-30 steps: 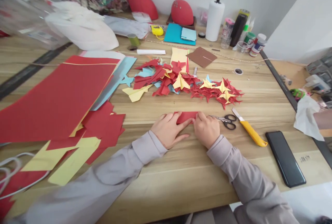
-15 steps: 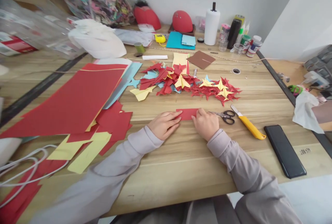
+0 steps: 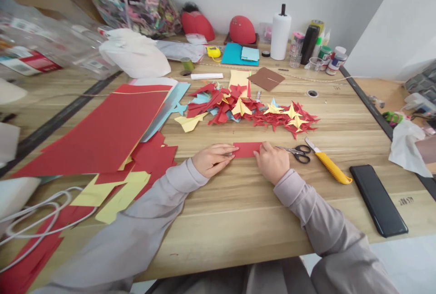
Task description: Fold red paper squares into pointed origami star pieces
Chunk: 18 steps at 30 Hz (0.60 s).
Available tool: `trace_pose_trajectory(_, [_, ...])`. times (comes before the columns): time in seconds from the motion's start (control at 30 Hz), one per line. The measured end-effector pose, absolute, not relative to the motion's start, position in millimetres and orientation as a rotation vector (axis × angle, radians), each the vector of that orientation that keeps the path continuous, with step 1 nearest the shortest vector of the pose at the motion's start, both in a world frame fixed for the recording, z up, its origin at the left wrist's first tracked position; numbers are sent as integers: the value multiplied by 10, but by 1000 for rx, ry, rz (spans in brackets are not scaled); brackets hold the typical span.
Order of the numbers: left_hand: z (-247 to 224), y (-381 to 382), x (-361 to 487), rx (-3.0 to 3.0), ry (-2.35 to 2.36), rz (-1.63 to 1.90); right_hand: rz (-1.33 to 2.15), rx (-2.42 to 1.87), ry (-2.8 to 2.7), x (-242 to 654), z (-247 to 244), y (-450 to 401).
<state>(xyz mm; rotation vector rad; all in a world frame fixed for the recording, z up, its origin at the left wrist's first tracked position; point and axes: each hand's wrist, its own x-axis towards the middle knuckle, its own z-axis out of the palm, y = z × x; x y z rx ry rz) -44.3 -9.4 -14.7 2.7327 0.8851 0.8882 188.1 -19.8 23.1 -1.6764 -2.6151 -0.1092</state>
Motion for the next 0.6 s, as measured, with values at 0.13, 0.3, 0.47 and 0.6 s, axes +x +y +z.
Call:
trace_pose_trajectory(0.13, [-123, -123, -381, 2755, 960, 819, -117, -1665, -2622, 1884, 220, -190])
trace_pose_trajectory(0.3, [32, -292, -93, 2806, 1373, 431, -151, -1620, -2639, 1900, 198, -186])
trace_pose_trajectory(0.47, [152, -375, 92, 2793, 1505, 186, -172, -1580, -2628, 1925, 180, -176])
trace_pose_trajectory(0.6, [157, -373, 82, 2792, 1510, 125, -178, -1588, -2615, 1922, 175, -177])
